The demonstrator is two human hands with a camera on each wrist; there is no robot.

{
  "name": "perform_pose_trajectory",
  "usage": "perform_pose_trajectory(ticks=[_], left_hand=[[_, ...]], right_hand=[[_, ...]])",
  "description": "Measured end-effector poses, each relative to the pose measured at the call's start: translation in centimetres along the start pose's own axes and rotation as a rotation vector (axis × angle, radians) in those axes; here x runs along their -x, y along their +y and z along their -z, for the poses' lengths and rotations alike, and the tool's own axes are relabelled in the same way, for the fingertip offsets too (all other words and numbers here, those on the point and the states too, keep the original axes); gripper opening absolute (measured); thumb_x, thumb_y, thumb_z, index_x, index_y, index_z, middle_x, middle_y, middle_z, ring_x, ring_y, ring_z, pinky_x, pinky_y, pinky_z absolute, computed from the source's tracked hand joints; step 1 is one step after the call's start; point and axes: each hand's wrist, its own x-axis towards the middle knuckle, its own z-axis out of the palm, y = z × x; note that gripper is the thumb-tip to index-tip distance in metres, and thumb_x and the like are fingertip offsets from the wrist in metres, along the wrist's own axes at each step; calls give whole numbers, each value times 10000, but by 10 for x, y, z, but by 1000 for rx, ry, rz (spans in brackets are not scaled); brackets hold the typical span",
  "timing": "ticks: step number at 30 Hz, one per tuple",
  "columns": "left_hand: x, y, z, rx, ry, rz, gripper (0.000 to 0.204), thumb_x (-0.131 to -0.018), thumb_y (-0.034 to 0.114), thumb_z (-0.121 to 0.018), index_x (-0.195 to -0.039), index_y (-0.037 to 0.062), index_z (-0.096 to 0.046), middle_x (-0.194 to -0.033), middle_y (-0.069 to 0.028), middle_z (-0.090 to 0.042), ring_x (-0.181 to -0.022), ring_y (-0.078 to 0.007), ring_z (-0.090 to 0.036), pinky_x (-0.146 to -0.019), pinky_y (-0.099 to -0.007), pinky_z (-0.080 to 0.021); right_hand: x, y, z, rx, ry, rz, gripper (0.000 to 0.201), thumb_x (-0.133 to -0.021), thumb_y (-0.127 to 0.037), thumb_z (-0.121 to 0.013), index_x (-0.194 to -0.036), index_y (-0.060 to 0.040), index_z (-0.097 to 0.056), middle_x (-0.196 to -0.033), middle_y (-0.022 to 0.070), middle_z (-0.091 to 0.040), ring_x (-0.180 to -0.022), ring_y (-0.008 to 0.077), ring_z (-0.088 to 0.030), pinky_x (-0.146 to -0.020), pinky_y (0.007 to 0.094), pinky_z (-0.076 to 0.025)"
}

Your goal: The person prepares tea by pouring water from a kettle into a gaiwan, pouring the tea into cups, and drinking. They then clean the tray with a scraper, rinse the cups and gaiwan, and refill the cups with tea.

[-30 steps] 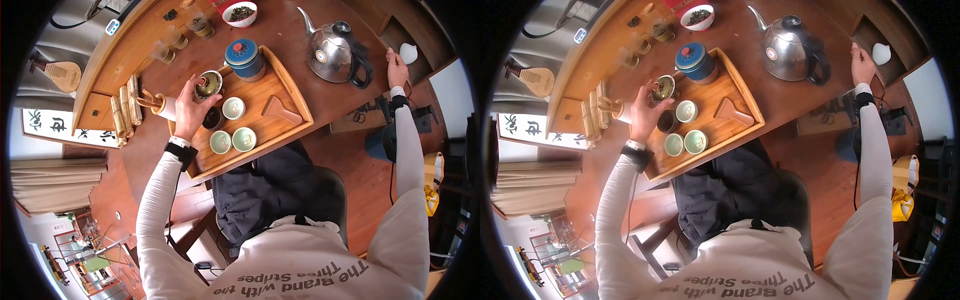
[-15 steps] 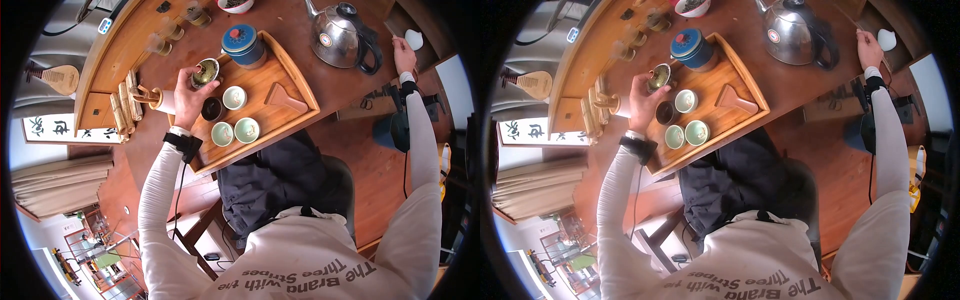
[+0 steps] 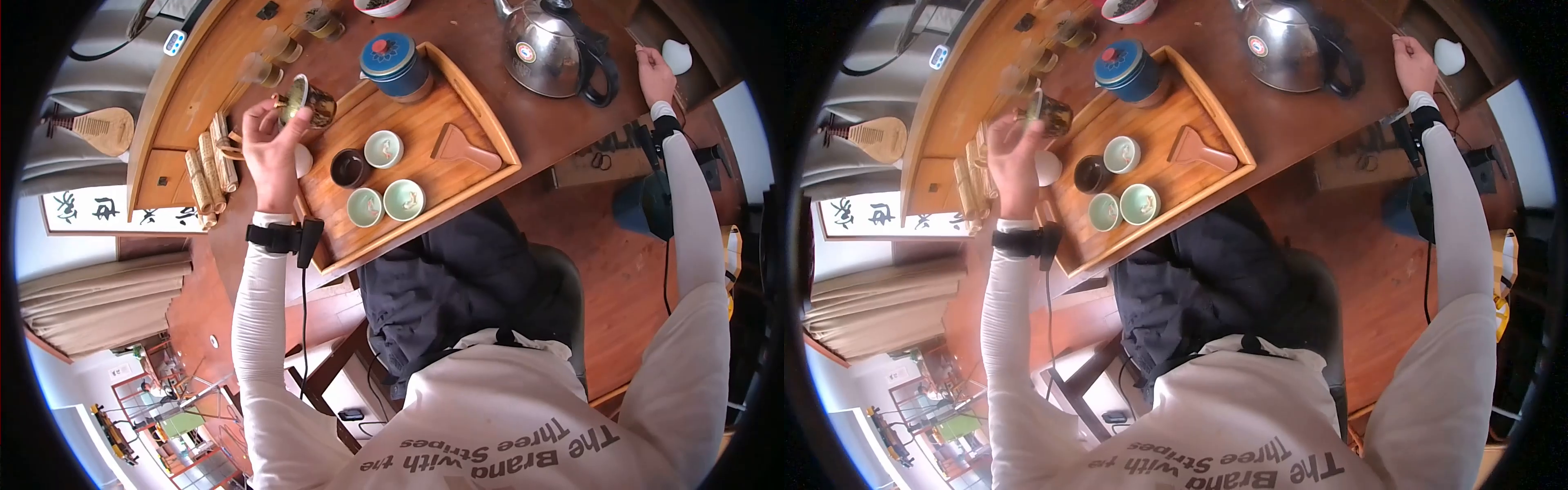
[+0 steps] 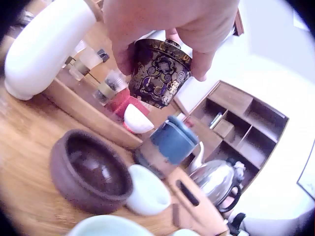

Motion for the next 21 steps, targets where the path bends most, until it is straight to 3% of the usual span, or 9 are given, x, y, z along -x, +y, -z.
perform_pose_trajectory(ticks=[4,7,9,11,13,15,17,18,21], left_hand=[[4,13,7,332,-14,53,380,-928,52,-782,-1211,45,-528,-1155,-136,-688,-1026,-187,-678,-926,-332,-576],[12,8,10,359,-18,37,406,-955,73,-748,-1282,44,-509,-1137,-125,-662,-987,-191,-666,-835,-329,-573],[14,3,15,24,-86,9,427,-896,34,-815,-1219,41,-537,-1157,-123,-694,-1044,-166,-671,-944,-305,-556],[20,19,12,27,-146,-14,458,-867,25,-841,-1216,30,-546,-1158,-111,-693,-1043,-159,-667,-922,-298,-553],[23,32,17,-367,-227,-89,476,-845,26,-861,-1210,9,-556,-1166,-105,-690,-1039,-150,-664,-897,-295,-557],[25,49,19,-425,-242,-105,493,-805,38,-879,-1196,8,-582,-1162,-122,-696,-1042,-192,-683,-903,-321,-570],[23,63,20,-847,-342,-258,489,-757,45,-885,-1167,27,-618,-1156,-143,-688,-1059,-271,-695,-920,-356,-575],[21,68,19,-871,-381,-332,484,-720,61,-888,-1138,53,-644,-1189,-161,-656,-1075,-349,-681,-928,-405,-577],[21,83,16,-929,-463,-425,482,-713,71,-895,-1127,53,-649,-1226,-166,-634,-1078,-369,-678,-908,-428,-583]], right_hand=[[-4,5,-3,-70,7,12,397,-967,-474,-635,-1127,-133,-761,-1030,126,-775,-997,315,-726,-926,378,-533],[-3,8,-4,-50,11,19,397,-968,-476,-633,-1129,-136,-760,-1033,128,-774,-1000,315,-726,-925,380,-532],[-8,10,-7,-39,19,22,398,-969,-477,-632,-1129,-136,-760,-1033,128,-774,-1000,313,-726,-923,381,-532],[-8,15,-8,-65,20,51,407,-970,-484,-630,-1127,-131,-757,-1031,123,-774,-998,310,-726,-919,385,-532],[-8,16,-7,-51,7,32,410,-969,-489,-628,-1127,-133,-756,-1026,121,-773,-995,309,-726,-917,387,-532],[-8,13,-9,-44,-2,19,413,-969,-495,-626,-1126,-135,-755,-1021,119,-773,-992,308,-726,-915,390,-532],[-7,13,-7,-78,3,22,429,-970,-508,-621,-1126,-131,-752,-1019,113,-773,-990,305,-726,-913,392,-533],[-7,13,-5,-72,2,17,429,-970,-508,-621,-1126,-131,-752,-1019,113,-773,-990,305,-726,-913,392,-533],[-7,10,-5,-22,-27,12,436,-970,-516,-615,-1137,-136,-750,-1025,111,-774,-995,307,-724,-913,387,-532]])
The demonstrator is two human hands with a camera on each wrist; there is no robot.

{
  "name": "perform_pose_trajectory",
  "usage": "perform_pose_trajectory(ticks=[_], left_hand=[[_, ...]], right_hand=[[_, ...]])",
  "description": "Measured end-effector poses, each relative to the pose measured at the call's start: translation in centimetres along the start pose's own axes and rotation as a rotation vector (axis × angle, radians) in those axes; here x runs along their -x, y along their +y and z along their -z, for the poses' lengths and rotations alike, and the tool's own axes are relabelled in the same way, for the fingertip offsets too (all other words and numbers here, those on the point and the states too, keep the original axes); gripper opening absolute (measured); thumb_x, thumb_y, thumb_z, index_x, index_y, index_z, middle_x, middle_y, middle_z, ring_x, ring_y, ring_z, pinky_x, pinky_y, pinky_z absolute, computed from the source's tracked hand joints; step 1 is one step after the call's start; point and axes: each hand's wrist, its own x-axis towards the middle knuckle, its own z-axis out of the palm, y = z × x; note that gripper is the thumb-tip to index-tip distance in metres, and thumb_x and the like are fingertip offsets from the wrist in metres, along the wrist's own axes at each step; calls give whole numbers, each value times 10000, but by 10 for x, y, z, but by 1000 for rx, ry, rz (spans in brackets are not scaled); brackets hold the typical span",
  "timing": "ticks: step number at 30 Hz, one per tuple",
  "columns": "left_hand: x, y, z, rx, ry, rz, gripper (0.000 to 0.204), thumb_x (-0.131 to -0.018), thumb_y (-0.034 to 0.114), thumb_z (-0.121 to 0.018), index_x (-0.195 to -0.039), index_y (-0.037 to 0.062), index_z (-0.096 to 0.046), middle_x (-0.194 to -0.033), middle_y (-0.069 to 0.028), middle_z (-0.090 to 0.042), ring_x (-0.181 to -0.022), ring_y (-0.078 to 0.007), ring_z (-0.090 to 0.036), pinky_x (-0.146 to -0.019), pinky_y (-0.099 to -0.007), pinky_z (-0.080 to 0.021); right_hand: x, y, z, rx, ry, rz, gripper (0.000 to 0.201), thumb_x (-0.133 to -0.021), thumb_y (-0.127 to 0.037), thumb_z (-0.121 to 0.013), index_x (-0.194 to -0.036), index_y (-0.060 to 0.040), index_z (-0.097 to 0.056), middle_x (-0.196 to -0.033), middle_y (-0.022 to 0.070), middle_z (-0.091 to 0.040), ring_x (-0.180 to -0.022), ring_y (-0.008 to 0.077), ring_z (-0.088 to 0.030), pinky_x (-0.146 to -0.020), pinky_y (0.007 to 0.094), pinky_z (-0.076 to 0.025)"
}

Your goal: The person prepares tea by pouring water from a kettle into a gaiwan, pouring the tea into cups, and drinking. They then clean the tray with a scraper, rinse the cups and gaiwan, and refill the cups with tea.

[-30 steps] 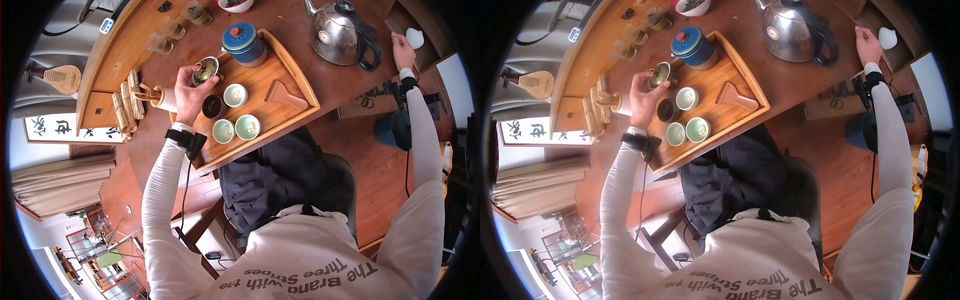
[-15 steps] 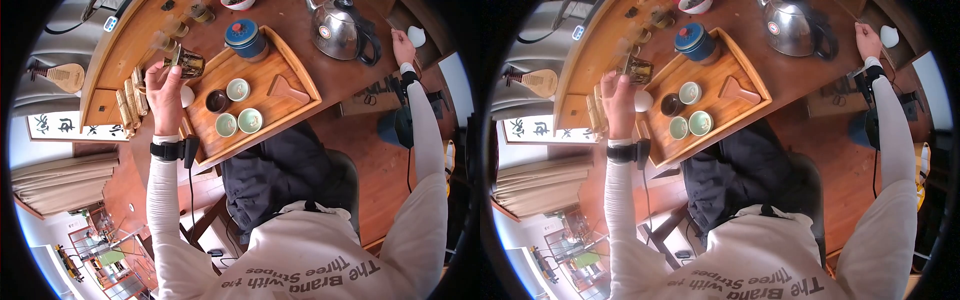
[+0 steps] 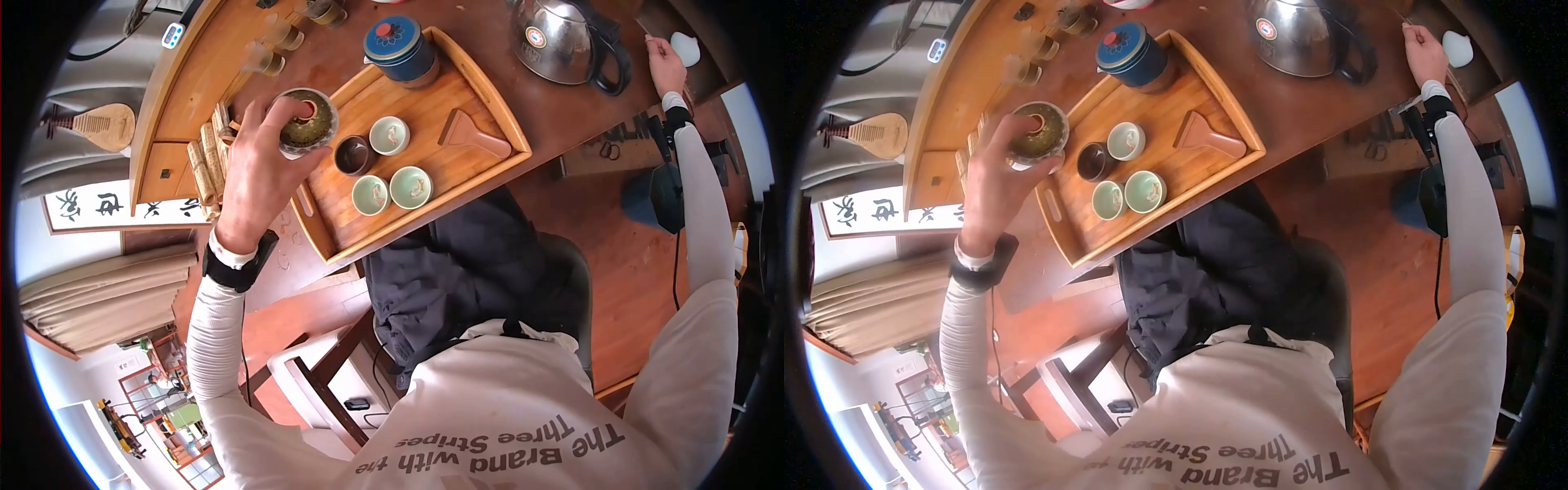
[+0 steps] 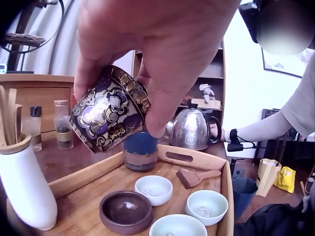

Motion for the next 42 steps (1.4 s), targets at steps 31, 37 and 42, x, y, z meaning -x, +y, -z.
perform_pose_trajectory(ticks=[31,37,42], left_hand=[[-5,27,-63,-628,42,-683,186,-799,111,-684,-960,55,-608,-1246,-291,-574,-1109,-404,-644,-975,-479,-560],[-3,39,-49,-735,42,-702,172,-804,129,-679,-934,44,-604,-1240,-295,-582,-1120,-405,-645,-964,-481,-558],[-7,40,-59,-720,31,-700,163,-812,132,-673,-918,33,-598,-1236,-302,-592,-1120,-421,-640,-959,-478,-548]], right_hand=[[-15,25,-6,36,-7,6,424,-976,-528,-619,-1155,-161,-737,-1034,61,-770,-1000,238,-716,-942,328,-509],[-23,42,-15,9,-19,24,419,-980,-519,-616,-1165,-161,-736,-1022,63,-770,-979,238,-717,-918,336,-515],[-22,39,-14,-18,-24,29,402,-982,-497,-624,-1152,-152,-739,-982,57,-765,-931,227,-714,-885,334,-520]])
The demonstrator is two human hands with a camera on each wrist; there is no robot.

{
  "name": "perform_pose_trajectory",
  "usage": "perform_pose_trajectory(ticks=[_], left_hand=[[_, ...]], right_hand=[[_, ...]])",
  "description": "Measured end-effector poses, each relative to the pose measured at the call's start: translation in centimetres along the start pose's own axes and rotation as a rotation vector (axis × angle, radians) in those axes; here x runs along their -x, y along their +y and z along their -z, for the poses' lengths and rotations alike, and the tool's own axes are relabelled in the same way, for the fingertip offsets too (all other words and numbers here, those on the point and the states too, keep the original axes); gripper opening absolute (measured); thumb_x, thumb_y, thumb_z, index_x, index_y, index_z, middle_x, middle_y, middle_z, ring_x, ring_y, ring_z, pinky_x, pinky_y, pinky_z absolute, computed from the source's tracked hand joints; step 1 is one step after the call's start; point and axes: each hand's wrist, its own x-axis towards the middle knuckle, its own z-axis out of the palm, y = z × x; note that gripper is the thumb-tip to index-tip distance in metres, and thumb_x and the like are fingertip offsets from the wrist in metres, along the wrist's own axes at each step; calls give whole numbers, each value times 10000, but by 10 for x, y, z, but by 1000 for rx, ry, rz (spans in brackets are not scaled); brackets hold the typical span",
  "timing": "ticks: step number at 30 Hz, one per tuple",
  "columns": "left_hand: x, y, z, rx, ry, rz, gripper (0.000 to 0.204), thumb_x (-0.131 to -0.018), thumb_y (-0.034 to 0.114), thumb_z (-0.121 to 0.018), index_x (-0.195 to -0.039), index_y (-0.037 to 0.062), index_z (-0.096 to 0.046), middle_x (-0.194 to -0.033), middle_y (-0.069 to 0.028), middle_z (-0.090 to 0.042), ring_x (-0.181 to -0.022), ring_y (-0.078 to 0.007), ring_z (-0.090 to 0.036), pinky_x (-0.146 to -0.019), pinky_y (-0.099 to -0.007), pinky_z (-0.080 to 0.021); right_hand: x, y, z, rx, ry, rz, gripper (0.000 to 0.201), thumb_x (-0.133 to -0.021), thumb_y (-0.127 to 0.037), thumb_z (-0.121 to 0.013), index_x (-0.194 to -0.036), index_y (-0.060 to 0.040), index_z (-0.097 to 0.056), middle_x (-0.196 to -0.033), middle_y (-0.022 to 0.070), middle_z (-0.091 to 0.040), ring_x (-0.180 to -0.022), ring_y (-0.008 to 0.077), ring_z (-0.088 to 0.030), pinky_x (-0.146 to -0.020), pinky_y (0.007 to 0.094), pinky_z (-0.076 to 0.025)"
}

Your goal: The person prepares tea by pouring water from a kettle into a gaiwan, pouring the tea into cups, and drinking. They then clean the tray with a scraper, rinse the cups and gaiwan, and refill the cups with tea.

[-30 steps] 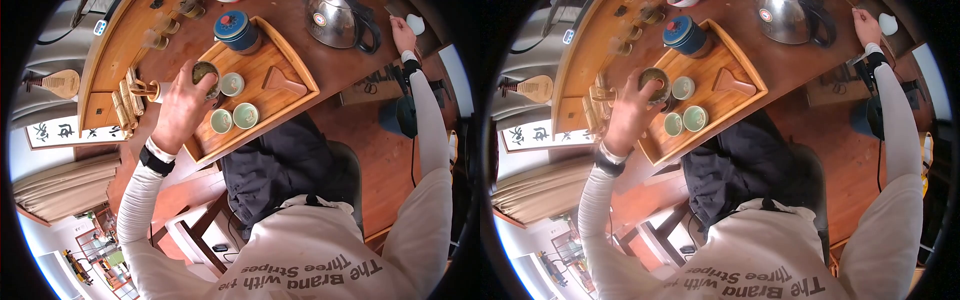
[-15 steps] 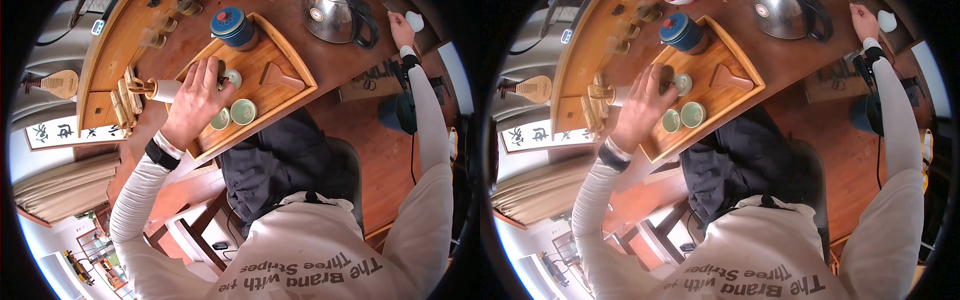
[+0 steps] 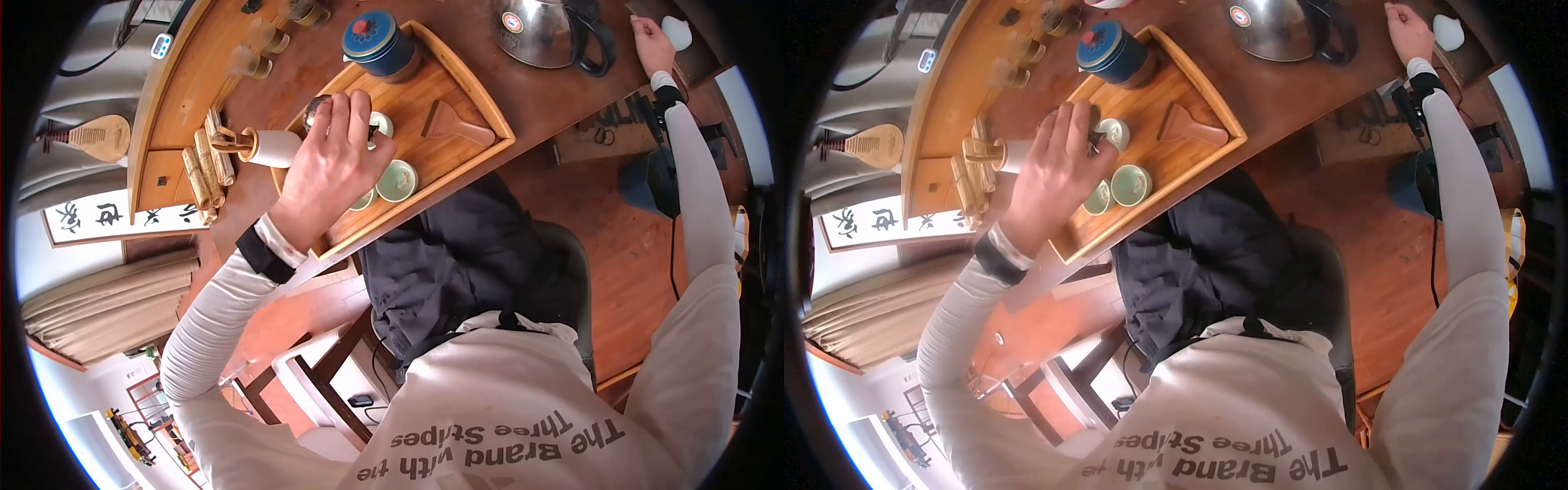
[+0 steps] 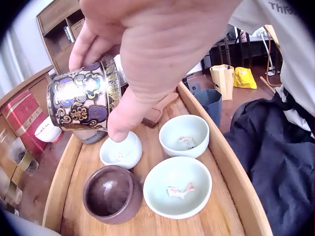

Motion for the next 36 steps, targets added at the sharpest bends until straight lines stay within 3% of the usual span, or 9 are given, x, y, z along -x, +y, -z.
perform_pose_trajectory(ticks=[4,7,9,11,19,24,33,36], left_hand=[[-4,7,-14,-14,-18,-45,153,-813,137,-671,-899,35,-596,-1210,-298,-606,-1096,-424,-641,-967,-469,-524],[-4,7,-15,1,-99,-44,219,-815,144,-670,-997,58,-584,-1247,-274,-579,-1094,-388,-658,-972,-453,-560],[-3,7,-17,-6,-54,-50,148,-815,140,-669,-899,41,-599,-1195,-296,-612,-1098,-413,-649,-959,-461,-531],[-2,5,-16,11,-54,-28,151,-818,142,-669,-909,44,-598,-1197,-291,-613,-1097,-405,-652,-958,-456,-536],[19,-28,34,31,-109,50,161,-841,138,-668,-964,67,-593,-1278,-286,-585,-1187,-400,-624,-988,-476,-547],[43,-34,28,-12,-179,64,158,-844,144,-673,-967,78,-599,-1285,-298,-582,-1185,-414,-632,-1010,-478,-542],[48,-31,33,4,-170,98,162,-846,116,-672,-990,77,-610,-1273,-295,-579,-1159,-405,-641,-998,-477,-549],[46,-33,38,-5,-174,107,162,-842,117,-676,-987,78,-615,-1265,-290,-580,-1157,-398,-639,-992,-475,-553]], right_hand=[[4,-2,-1,-17,24,6,413,-983,-492,-628,-1150,-131,-738,-962,53,-761,-901,208,-706,-878,321,-520],[4,-2,-1,-47,-3,-4,423,-982,-496,-630,-1148,-123,-739,-957,49,-762,-899,205,-707,-875,319,-520],[5,-4,1,-21,15,6,426,-981,-497,-630,-1148,-120,-739,-950,44,-761,-896,206,-709,-873,321,-519],[4,-3,0,-19,11,6,421,-980,-498,-630,-1148,-128,-740,-948,44,-760,-895,208,-710,-873,321,-519],[1,4,-1,11,2,17,399,-974,-506,-627,-1153,-169,-746,-951,51,-759,-900,218,-713,-871,328,-523],[-3,10,-7,-55,17,13,401,-978,-492,-633,-1145,-144,-741,-962,62,-763,-917,219,-717,-877,333,-524],[4,-4,-2,-31,6,-16,399,-978,-472,-651,-1134,-117,-742,-933,52,-757,-870,192,-700,-851,319,-522],[17,-32,6,5,45,7,404,-976,-479,-648,-1138,-121,-743,-948,58,-760,-891,203,-706,-869,320,-521]])
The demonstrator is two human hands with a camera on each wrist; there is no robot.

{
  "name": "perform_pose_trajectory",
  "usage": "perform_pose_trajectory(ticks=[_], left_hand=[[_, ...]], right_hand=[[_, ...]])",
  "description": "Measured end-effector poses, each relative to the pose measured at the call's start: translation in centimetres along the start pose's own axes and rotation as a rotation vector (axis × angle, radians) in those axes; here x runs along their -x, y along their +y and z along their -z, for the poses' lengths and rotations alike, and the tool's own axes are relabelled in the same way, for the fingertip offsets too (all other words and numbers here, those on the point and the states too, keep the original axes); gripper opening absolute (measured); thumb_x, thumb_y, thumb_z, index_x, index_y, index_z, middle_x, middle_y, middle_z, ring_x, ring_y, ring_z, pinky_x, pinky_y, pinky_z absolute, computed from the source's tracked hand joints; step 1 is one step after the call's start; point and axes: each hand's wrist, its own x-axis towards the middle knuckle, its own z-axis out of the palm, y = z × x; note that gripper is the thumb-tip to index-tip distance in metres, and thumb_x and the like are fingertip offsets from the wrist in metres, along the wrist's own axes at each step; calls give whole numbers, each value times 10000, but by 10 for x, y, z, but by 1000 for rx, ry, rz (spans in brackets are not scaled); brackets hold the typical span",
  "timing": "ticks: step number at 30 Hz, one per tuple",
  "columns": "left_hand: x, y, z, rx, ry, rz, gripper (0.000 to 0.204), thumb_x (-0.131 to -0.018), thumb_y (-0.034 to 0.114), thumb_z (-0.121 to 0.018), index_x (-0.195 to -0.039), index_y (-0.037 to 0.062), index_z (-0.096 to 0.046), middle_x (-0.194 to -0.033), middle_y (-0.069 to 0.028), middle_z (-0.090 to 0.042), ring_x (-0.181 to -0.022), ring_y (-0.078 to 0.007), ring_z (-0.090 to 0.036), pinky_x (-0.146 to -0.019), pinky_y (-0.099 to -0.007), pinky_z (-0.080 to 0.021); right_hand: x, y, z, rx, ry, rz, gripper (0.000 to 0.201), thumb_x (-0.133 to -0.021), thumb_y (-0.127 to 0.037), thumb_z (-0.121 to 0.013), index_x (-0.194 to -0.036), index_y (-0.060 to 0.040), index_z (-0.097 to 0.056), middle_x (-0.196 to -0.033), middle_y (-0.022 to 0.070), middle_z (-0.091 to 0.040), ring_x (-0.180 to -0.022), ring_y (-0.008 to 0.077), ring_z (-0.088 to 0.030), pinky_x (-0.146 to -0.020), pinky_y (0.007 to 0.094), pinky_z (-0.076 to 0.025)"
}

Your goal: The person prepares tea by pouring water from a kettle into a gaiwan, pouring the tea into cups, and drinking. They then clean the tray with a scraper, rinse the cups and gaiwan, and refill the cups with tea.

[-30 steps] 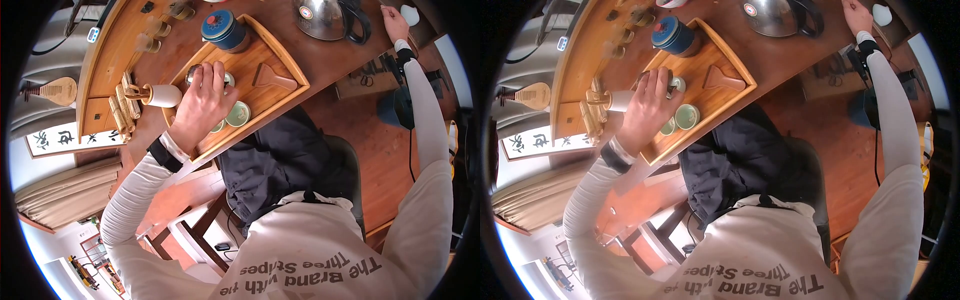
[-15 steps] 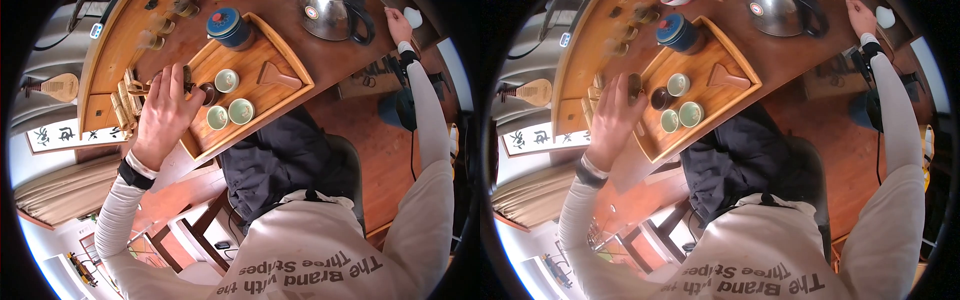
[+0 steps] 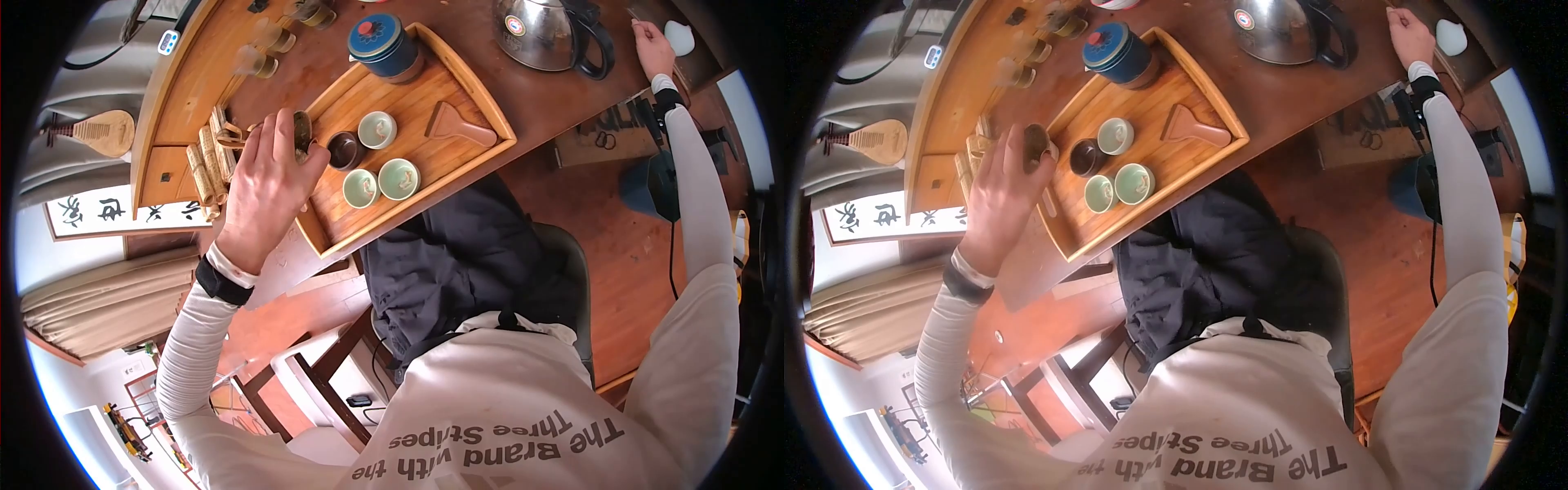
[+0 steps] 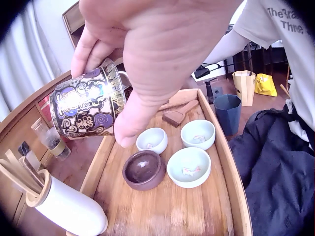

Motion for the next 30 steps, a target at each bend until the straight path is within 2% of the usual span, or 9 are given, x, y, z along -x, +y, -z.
perform_pose_trajectory(ticks=[5,9,12,16,18,21,28,30], left_hand=[[0,4,-3,31,3,9,158,-830,118,-673,-978,88,-628,-1268,-288,-578,-1167,-406,-634,-987,-469,-555],[6,14,12,78,-25,24,163,-827,121,-677,-980,91,-629,-1271,-287,-581,-1166,-411,-641,-970,-463,-565],[16,34,19,156,-32,3,177,-816,125,-683,-977,81,-624,-1269,-298,-581,-1148,-416,-656,-951,-462,-576],[26,55,9,202,-44,-52,199,-814,120,-689,-983,57,-605,-1244,-324,-588,-1110,-427,-675,-950,-474,-578],[28,57,1,194,-39,-55,199,-816,117,-688,-983,55,-600,-1237,-328,-594,-1111,-428,-673,-957,-479,-576],[29,57,-2,180,-51,-22,203,-813,65,-712,-1004,67,-642,-1294,-288,-559,-1162,-404,-643,-954,-439,-570],[20,53,4,197,-22,-1,229,-783,67,-712,-1002,71,-645,-1292,-288,-557,-1166,-403,-639,-951,-444,-569],[21,49,-1,178,-33,-25,206,-823,107,-690,-1005,61,-604,-1245,-326,-591,-1112,-419,-665,-970,-473,-569]], right_hand=[[-4,3,0,50,-3,2,403,-978,-478,-643,-1141,-123,-742,-974,70,-765,-929,218,-713,-890,317,-519],[-4,7,-3,47,18,21,403,-977,-479,-642,-1131,-120,-740,-971,78,-761,-926,224,-712,-887,325,-519],[-14,31,-10,-34,-45,6,397,-978,-478,-642,-1122,-121,-740,-952,77,-755,-897,227,-705,-873,329,-520],[-2,1,-2,-3,31,8,392,-979,-475,-642,-1119,-123,-741,-935,74,-752,-869,227,-699,-860,329,-520],[-6,7,-2,-4,-43,-36,440,-954,-539,-603,-1176,-186,-743,-1068,102,-768,-1056,336,-708,-958,397,-528],[-5,5,-2,-7,-46,-39,442,-957,-534,-603,-1182,-180,-742,-1067,101,-769,-1051,335,-709,-956,393,-528],[-3,3,-2,2,-35,-28,440,-959,-530,-604,-1167,-168,-745,-1068,104,-768,-1047,336,-708,-950,400,-527],[-4,4,-1,0,-34,-28,442,-961,-530,-602,-1161,-163,-745,-1067,107,-768,-1048,339,-707,-946,400,-527]])
